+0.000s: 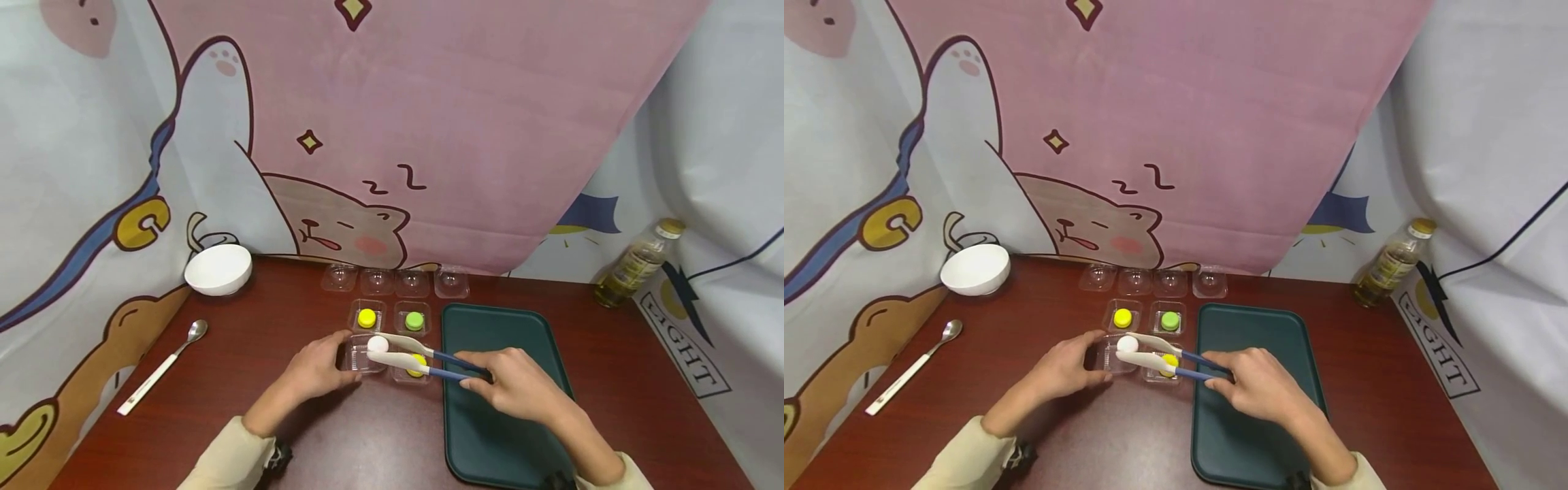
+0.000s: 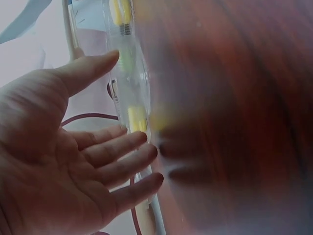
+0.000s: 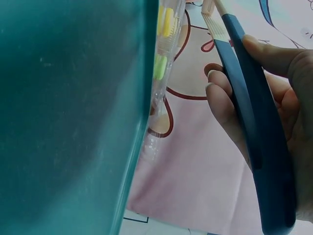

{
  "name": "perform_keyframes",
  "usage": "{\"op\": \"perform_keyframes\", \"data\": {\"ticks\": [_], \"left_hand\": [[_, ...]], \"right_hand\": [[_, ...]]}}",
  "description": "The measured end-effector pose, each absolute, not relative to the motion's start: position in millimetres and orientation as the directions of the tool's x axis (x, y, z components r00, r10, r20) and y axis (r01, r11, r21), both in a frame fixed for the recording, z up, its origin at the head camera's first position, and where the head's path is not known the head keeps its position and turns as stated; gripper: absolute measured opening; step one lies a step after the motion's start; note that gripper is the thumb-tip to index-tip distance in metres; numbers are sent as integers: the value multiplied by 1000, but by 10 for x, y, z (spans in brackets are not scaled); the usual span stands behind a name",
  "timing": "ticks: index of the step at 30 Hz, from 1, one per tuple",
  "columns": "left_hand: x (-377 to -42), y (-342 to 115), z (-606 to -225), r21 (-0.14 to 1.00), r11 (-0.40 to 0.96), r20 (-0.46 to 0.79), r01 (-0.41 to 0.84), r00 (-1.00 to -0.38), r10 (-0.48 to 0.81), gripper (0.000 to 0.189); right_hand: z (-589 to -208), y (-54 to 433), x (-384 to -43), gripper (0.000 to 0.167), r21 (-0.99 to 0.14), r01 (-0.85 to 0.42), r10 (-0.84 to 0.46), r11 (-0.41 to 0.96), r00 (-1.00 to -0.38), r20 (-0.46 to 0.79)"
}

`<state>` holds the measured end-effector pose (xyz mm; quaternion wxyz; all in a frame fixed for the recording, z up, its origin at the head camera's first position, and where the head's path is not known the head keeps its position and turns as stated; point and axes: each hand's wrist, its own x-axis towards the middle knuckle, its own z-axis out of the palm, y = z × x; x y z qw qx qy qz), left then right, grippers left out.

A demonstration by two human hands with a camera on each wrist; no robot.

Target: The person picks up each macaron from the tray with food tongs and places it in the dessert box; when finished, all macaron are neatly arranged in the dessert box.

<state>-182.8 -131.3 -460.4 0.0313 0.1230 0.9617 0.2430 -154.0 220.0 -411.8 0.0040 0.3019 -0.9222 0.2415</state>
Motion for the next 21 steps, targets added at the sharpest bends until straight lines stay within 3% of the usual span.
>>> {"op": "perform_keyframes", "data": {"ticks": [21], "left_hand": [[-1913,-1392,-4548,524,810,-34,262,-944,327,78]], "right_hand": [[-4187,2048,-1650,38,-366,-605,-626,707,-776,74]]}}
